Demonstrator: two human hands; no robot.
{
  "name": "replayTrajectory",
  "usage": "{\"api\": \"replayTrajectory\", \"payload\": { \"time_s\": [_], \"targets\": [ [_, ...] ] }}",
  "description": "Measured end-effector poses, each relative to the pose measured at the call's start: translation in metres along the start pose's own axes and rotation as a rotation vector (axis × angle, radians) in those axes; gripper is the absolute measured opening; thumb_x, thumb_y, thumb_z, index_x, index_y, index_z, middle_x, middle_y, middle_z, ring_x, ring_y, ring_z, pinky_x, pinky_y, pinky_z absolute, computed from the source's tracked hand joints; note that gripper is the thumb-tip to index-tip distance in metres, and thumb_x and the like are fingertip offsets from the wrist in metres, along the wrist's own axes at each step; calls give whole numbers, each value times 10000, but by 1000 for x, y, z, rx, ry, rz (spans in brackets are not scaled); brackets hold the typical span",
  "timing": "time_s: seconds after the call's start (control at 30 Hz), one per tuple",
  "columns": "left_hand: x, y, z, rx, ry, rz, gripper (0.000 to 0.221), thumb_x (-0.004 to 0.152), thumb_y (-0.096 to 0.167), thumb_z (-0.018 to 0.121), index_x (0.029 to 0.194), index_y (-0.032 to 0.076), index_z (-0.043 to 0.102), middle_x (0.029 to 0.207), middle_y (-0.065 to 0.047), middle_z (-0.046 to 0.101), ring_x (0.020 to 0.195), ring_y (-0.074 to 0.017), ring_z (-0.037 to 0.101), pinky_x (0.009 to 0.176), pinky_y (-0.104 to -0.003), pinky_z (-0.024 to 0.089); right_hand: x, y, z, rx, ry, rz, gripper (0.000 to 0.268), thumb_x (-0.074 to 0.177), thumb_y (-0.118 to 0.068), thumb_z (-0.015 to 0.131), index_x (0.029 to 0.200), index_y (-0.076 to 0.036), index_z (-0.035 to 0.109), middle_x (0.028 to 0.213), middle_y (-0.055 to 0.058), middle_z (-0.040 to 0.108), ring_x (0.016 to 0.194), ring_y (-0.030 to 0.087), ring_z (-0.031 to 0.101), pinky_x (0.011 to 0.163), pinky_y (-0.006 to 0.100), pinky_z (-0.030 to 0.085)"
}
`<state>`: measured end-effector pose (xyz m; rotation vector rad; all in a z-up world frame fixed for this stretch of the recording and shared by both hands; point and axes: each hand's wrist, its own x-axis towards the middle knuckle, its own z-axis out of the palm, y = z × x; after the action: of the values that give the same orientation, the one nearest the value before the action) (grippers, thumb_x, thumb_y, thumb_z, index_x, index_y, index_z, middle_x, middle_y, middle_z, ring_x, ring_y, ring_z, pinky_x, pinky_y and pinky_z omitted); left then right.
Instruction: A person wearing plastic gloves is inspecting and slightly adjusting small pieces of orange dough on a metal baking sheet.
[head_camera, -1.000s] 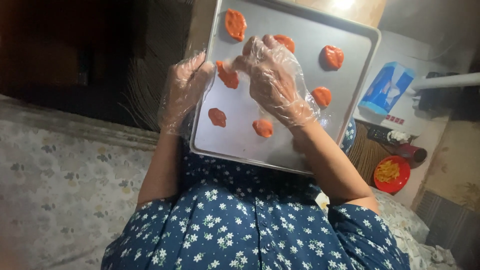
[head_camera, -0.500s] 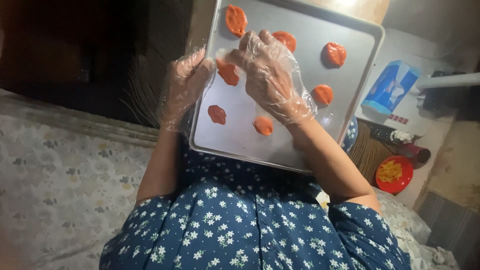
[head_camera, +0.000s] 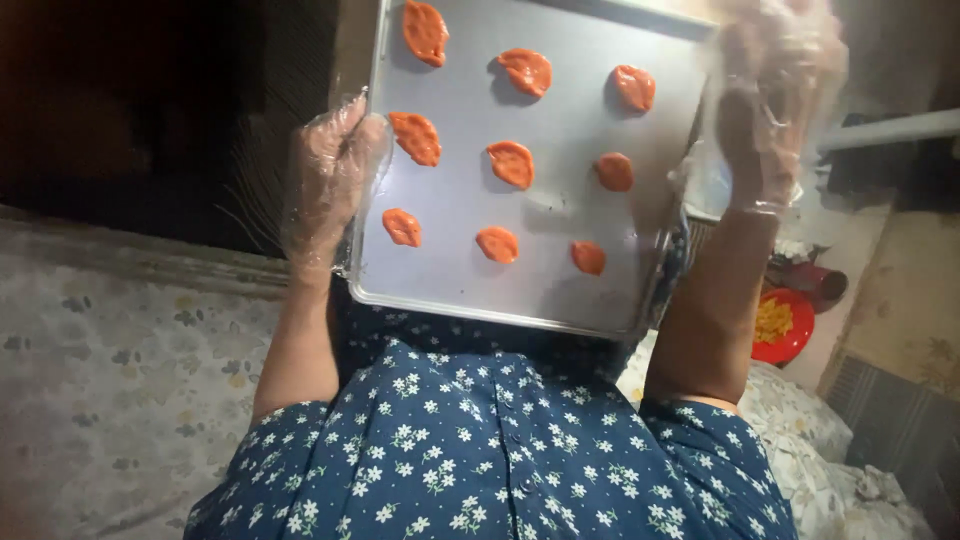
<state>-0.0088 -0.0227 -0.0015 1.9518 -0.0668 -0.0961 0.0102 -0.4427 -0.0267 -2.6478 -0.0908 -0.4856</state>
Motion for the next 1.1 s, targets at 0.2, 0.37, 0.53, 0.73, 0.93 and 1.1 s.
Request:
{"api": "replayTrajectory", "payload": {
  "time_s": [0.2, 0.37, 0.53, 0.73, 0.93, 1.1],
  "targets": [
    [-6, 22, 6, 29, 17, 5, 362, 992, 44, 466, 716, 147, 256, 662, 63, 253, 607, -78, 255, 544, -294, 258, -25, 40, 29, 99, 97, -52, 164, 1141, -33, 628, 1236, -41, 762, 1184, 144, 540, 893, 182, 625, 684, 214, 541],
    [-1, 18, 3, -11, -53, -111, 349, 1024, 168, 464, 702, 148, 331, 639, 69, 302, 581, -88, 310, 554, -304, 295, -79, 151, 97, -576, -175, -86, 635, 1038, 187, 664, 1642, 82, 503, 1594, 308, 526, 1460, 481, 361, 1128, 669, 46],
    [12, -48, 12, -171, -16, -44, 398, 1036, 303, 556, 688, 182, 405, 623, 96, 335, 566, -58, 329, 544, -264, 296, -92, 123, 86, -560, -225, -23, 628, 1070, 112, 560, 1662, 11, 378, 1316, 173, 524, 1152, 309, 389, 929, 435, 208],
    [13, -66, 18, -262, 85, 16, 377, 1052, 191, 596, 708, 139, 451, 636, 63, 404, 591, -64, 420, 566, -260, 365, -66, 25, 38, -281, -86, 155, 405, 1131, -101, 527, 1528, -109, 444, 953, 46, 530, 772, 161, 411, 710, 242, 444],
    [8, -12, 16, -357, -26, 24, 346, 1035, 181, 475, 723, 39, 521, 698, -72, 542, 599, -125, 486, 581, -267, 347, -17, -146, -2, 72, -170, -492, 488, 824, 133, 579, 1251, -64, 710, 1061, 117, 650, 902, 270, 590, 852, 440, 480],
    [7, -39, 18, -384, 58, -37, 363, 1000, 220, 593, 706, 170, 386, 630, 84, 301, 573, -62, 306, 529, -269, 262, -11, -191, 26, 225, -293, -505, 432, 1060, 112, 346, 1191, -117, 688, 921, 112, 548, 702, 247, 471, 553, 358, 405]
  ]
}}
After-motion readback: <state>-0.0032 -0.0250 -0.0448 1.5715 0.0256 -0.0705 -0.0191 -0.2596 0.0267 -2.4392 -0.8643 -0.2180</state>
